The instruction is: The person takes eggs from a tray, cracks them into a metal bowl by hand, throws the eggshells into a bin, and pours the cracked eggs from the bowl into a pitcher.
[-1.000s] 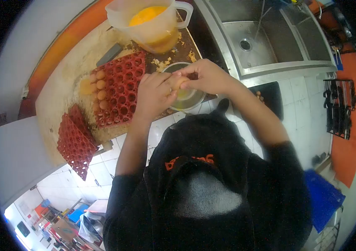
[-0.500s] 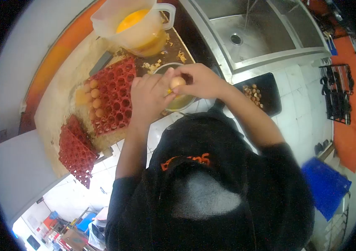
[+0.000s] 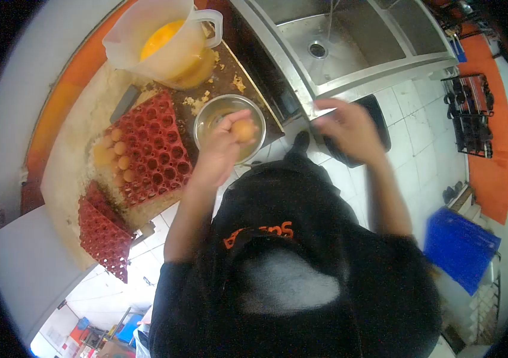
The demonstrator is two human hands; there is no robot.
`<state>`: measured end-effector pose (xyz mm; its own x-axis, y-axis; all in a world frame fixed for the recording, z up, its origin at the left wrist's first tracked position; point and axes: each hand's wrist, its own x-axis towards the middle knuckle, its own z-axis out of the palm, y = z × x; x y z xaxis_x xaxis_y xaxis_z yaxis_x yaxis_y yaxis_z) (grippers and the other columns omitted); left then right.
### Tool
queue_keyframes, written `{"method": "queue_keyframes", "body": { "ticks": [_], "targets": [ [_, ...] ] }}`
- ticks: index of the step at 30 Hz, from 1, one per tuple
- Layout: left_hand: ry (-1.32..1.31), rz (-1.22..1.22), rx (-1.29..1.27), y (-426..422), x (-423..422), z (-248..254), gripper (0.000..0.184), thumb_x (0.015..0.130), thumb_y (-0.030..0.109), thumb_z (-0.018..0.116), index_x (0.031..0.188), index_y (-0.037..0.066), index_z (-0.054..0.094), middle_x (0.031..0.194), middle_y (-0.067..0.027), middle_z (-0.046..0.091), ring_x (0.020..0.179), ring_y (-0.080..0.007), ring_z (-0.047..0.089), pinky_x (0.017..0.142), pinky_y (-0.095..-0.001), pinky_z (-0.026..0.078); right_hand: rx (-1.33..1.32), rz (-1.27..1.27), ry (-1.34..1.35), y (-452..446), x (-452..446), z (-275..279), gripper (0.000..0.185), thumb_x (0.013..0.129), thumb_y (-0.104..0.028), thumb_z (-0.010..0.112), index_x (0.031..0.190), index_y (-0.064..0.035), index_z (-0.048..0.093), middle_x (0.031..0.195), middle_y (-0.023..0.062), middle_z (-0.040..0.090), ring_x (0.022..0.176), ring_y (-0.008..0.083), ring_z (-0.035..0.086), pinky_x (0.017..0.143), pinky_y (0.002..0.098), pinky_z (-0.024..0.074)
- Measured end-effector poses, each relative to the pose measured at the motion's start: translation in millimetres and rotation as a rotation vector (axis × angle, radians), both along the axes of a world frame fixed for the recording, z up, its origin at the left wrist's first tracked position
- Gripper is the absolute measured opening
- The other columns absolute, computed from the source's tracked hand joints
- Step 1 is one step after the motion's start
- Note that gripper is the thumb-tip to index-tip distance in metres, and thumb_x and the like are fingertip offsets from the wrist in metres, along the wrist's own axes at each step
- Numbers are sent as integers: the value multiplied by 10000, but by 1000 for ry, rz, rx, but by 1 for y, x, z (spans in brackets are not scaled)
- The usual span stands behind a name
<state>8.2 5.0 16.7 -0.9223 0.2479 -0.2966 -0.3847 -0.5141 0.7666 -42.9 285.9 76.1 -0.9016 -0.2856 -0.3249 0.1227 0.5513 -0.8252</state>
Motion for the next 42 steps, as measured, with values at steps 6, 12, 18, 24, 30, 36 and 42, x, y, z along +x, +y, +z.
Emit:
{"method": "queue_keyframes", "body": {
  "ticks": [6, 12, 18, 24, 30, 36, 42],
  "targets": [
    [-28, 158, -63, 34, -8, -12, 444, 933, 30, 548, 1357, 14, 416, 1250, -101, 509, 1125, -167, 540, 965, -308, 456, -490, 74, 191, -88, 10, -79, 467, 797, -133, 780, 1220, -44, 604, 1109, 105, 639, 943, 160, 628, 800, 296, 520],
    [28, 48, -16, 22, -5, -14, 601, 1037, 334, 401, 1513, 20, 212, 1509, -139, 324, 1387, -253, 333, 1148, -393, 270, -668, 6, -98, -98, -9, -95, 384, 870, -116, 670, 1234, -56, 563, 1071, 66, 632, 923, 159, 617, 777, 284, 517],
    [143, 73, -423, -10, -1, -17, 699, 1033, 478, 283, 1530, 5, 149, 1590, -167, 195, 1481, -259, 164, 1200, -403, 113, -1148, -189, -650, -86, -31, -138, 377, 947, -178, 530, 1317, -112, 501, 1099, 48, 603, 896, 151, 591, 699, 292, 498],
    [210, 213, -577, -56, 18, -10, 840, 934, 658, 375, 1473, 17, 311, 1537, -173, 321, 1441, -281, 276, 1171, -463, 179, -212, 134, 482, -69, -66, -175, 421, 909, -118, 581, 1319, -58, 505, 1227, 195, 528, 1116, 360, 511, 1005, 423, 407],
    [303, 230, -568, -69, 20, -18, 761, 954, 627, 380, 1402, 13, 397, 1434, -174, 444, 1354, -309, 398, 1135, -465, 260, 17, 300, 734, -82, -78, -184, 475, 860, -20, 572, 1328, -62, 499, 1254, 191, 501, 1157, 403, 468, 1017, 454, 398],
    [349, 208, -715, -54, 17, -16, 461, 971, 289, 517, 1310, -24, 510, 1321, -163, 526, 1248, -272, 494, 1085, -377, 342, -58, 260, 591, -81, -74, -164, 506, 866, -64, 602, 1356, -54, 474, 1221, 192, 531, 1148, 379, 502, 1022, 423, 409],
    [780, 131, -1418, -34, 1, 24, 495, 779, 126, 727, 1253, 93, 589, 1246, -141, 573, 1163, -312, 543, 1006, -411, 413, -460, 474, 170, -107, -54, -60, 540, 864, -135, 692, 1347, -26, 478, 1187, 129, 592, 1041, 212, 584, 891, 330, 479]
  ]
}}
